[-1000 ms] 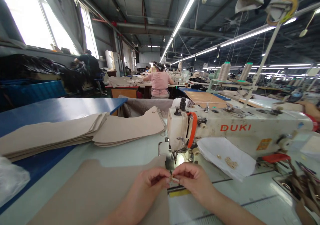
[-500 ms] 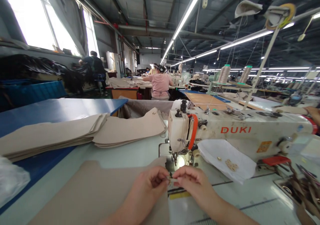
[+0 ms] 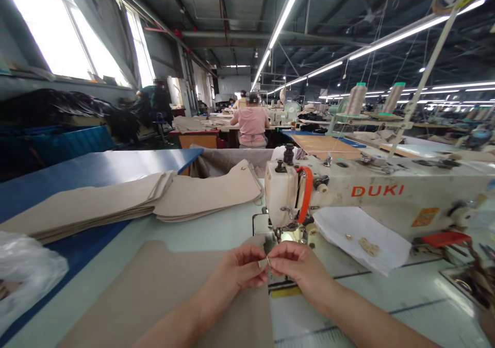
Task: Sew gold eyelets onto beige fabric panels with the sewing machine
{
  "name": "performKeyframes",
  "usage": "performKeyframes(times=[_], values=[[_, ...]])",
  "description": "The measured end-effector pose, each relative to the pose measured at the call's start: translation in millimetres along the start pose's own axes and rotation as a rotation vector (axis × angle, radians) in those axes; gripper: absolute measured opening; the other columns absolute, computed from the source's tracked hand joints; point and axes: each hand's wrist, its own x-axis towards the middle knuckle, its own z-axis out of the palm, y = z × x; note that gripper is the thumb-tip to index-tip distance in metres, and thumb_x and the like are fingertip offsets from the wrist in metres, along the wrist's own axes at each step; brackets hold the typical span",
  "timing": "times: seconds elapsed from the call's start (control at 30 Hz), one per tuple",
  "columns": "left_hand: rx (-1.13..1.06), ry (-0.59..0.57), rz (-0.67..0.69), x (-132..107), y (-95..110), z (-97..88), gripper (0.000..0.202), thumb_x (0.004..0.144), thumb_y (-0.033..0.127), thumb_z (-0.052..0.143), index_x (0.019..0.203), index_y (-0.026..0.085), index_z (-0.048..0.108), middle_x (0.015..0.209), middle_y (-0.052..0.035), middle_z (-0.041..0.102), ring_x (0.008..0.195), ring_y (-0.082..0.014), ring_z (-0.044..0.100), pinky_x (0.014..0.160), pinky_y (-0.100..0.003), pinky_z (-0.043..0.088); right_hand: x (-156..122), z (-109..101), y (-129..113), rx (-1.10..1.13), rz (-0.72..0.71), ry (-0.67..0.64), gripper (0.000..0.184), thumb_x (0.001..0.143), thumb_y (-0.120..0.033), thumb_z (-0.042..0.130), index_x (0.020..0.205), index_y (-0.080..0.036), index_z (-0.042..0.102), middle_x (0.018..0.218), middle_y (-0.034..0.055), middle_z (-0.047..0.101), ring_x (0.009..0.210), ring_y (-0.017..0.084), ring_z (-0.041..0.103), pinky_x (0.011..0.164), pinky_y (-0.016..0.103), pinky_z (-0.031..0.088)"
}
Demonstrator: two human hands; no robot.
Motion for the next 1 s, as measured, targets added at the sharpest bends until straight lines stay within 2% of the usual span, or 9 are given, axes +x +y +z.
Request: performKeyframes(times=[0.17,0.27,0.4,0.53,0.67,0.83,1.0], values=[[0.147,-0.045,-0.007,-2.3,1.6,-1.7,0.022,0.062,0.029,0.074,0.071,0.014,0.060,0.062,0.0005,0.064,0.059,-0.0109,0.056,0.064,-0.024,0.044,-4.5,-2.3,-2.0,-0.051,0.006,-0.085,0.026,0.063,-0.038,0.075,0.074,-0.018,0.064,0.064,-0.0018,0.062,0.063,0.014,0.058,0.064,0.027,0.045],[0.320,-0.045,0.058,-2.0,0.4,-2.4,0.013,0.063,0.025,0.066,0.069,0.014,0.060,0.058,0.0017,0.061,0.057,-0.0119,0.054,0.061,-0.024,0.042,-9.7,-1.0,-1.5,-0.079,-0.046,-0.108,0.022,0.066,-0.031,0.072,0.081,-0.019,0.060,0.070,-0.0023,0.060,0.067,0.014,0.059,0.063,0.025,0.045],[0.533,-0.022,0.161,-0.7,-4.0,-2.4,0.006,0.065,0.021,0.059,0.067,0.015,0.059,0.060,0.0031,0.057,0.059,-0.0123,0.050,0.056,-0.023,0.037,-15.1,1.7,3.7,-0.186,-0.105,-0.105,0.024,0.066,-0.020,0.070,0.083,-0.020,0.053,0.075,-0.0026,0.060,0.066,0.013,0.056,0.059,0.023,0.044],[0.703,0.037,0.193,-2.8,-6.6,-3.7,0.006,0.068,0.020,0.055,0.067,0.016,0.060,0.061,0.0030,0.056,0.060,-0.0132,0.049,0.056,-0.023,0.036,-16.7,1.1,5.2,-0.316,-0.130,-0.091,0.015,0.070,-0.019,0.065,0.078,-0.020,0.053,0.069,-0.0025,0.060,0.063,0.013,0.055,0.057,0.023,0.043],[0.661,0.071,0.252,-1.8,-9.9,-6.7,0.002,0.066,0.019,0.057,0.066,0.017,0.058,0.064,0.0025,0.057,0.063,-0.0137,0.051,0.058,-0.023,0.039,-16.3,-0.4,2.6,-0.363,-0.176,-0.033,0.003,0.071,-0.016,0.057,0.071,-0.019,0.056,0.066,-0.0014,0.059,0.062,0.013,0.055,0.057,0.023,0.043],[0.524,0.092,0.308,2.7,-15.3,-8.6,0.006,0.063,0.021,0.061,0.062,0.018,0.056,0.066,0.0008,0.061,0.064,-0.0149,0.056,0.061,-0.025,0.044,-13.6,0.8,3.5,-0.340,-0.247,0.041,0.004,0.067,-0.017,0.055,0.064,-0.018,0.057,0.070,0.0019,0.062,0.063,0.014,0.055,0.058,0.024,0.044],[0.402,0.114,0.269,1.9,-11.4,-3.8,0.007,0.060,0.019,0.063,0.060,0.018,0.056,0.062,0.0010,0.062,0.060,-0.0143,0.059,0.060,-0.025,0.046,-12.8,5.1,4.4,-0.347,-0.271,0.114,0.005,0.066,-0.020,0.054,0.061,-0.019,0.055,0.074,0.0037,0.065,0.065,0.015,0.057,0.060,0.025,0.045]])
